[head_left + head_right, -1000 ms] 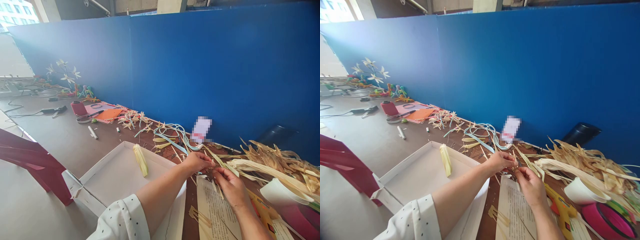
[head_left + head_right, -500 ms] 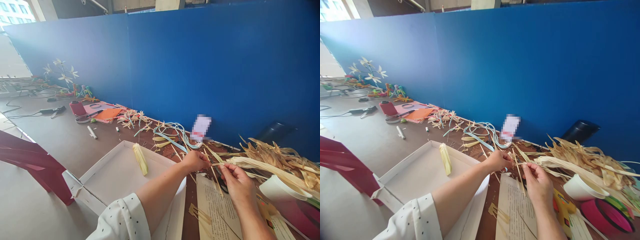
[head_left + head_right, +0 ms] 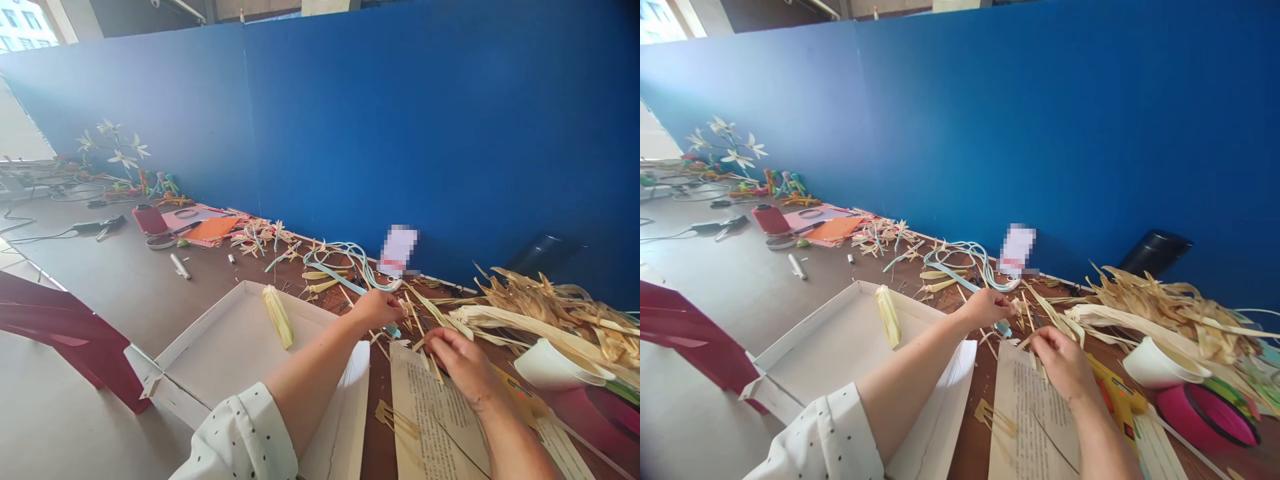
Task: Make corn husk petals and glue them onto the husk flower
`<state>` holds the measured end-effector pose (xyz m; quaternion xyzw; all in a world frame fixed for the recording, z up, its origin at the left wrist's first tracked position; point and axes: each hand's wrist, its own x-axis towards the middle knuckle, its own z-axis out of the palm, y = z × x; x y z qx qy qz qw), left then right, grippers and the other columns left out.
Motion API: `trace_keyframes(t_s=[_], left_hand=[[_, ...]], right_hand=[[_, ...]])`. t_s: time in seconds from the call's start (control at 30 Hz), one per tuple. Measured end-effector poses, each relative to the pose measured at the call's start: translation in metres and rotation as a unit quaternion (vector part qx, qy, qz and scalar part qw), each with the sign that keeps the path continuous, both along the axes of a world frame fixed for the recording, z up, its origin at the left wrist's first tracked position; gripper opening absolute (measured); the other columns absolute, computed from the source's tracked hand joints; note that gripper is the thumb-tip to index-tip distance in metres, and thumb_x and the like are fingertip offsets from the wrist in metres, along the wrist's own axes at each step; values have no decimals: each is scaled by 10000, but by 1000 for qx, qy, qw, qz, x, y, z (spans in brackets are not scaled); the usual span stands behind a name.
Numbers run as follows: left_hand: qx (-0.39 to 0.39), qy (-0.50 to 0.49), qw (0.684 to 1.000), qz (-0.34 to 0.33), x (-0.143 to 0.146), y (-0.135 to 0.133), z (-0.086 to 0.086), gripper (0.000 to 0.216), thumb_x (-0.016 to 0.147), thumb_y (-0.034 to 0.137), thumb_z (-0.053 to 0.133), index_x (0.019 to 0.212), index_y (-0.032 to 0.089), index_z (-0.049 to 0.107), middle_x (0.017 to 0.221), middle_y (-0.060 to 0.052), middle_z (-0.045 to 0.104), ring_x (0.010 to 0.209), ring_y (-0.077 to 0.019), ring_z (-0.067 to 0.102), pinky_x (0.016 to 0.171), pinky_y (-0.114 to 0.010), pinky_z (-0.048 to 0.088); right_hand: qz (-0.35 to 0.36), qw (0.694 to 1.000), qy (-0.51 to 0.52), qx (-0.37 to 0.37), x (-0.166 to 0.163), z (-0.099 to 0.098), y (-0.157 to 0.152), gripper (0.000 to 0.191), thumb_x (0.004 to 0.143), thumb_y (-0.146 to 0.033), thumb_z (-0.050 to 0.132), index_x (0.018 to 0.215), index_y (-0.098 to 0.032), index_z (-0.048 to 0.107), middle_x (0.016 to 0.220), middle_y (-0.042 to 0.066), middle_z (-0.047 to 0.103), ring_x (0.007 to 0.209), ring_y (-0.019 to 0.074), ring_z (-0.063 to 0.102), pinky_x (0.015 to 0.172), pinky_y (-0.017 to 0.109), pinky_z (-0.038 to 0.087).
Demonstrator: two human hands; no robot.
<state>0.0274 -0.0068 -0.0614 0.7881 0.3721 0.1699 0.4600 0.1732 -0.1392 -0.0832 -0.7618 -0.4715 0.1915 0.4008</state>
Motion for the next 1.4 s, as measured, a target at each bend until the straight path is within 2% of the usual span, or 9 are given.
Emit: trace_keyframes(t_s=[0.13,0.23,0.33,0.47,0.57,0.77,1.03,1.2,1.4], left_hand=[[63,62,996,-11,-2,3,0,213,711,366,605,806,206,709,695,-9,638,653,-137,564,658,-238,453],[92,112,988,-54,-6,2,3,151,683,303,620,763,216,716,692,-20,641,654,-155,575,658,-251,462],[116,159,978,-73,-11,-1,11,103,648,239,642,717,206,710,731,-51,660,714,-190,602,707,-278,474],[140,216,962,-94,-15,-2,18,193,644,247,641,809,175,710,881,-115,680,817,-262,626,740,-349,495],[157,237,953,-103,-14,-1,17,236,649,228,616,854,156,708,934,-144,678,844,-291,632,734,-377,505],[187,203,956,-98,-9,1,6,258,694,216,567,910,224,709,966,-91,687,878,-254,635,770,-342,505],[238,232,940,-72,-11,1,-1,398,721,175,532,1097,247,641,1088,-86,659,979,-247,627,829,-344,508],[239,242,940,-24,-12,3,0,320,753,165,489,1029,156,650,1045,-132,662,969,-265,629,805,-359,520],[236,203,950,-25,-13,1,9,255,758,194,489,933,203,675,1005,-80,674,919,-219,633,765,-305,515]], right_hand=[[68,992,-66,-85,-5,1,0,225,725,-414,511,613,-239,596,548,-26,564,542,170,508,510,275,368],[65,986,-113,-100,-5,-3,0,245,741,-421,509,598,-233,575,548,-35,540,545,151,483,515,262,346],[45,981,-149,-119,0,-9,0,383,758,-541,511,536,-229,512,487,-45,460,501,136,429,481,256,303],[12,976,-173,-128,7,-14,0,504,740,-649,497,476,-224,438,435,-46,392,453,128,386,448,258,271],[-7,979,-166,-119,8,-15,1,470,730,-652,509,515,-233,509,451,-37,464,459,140,439,454,262,303],[-18,986,-155,-63,3,-21,7,400,702,-587,567,874,-247,689,647,12,638,543,189,562,491,282,356],[-5,981,-179,-74,1,-28,14,270,732,-477,532,743,-251,680,722,30,681,608,204,587,538,296,376],[-33,981,-166,-91,2,-20,10,303,733,-529,522,771,-269,674,720,9,676,619,210,596,561,309,398],[-37,989,-112,-92,-1,3,2,320,678,-537,551,760,-255,678,693,7,675,633,209,598,578,302,412]])
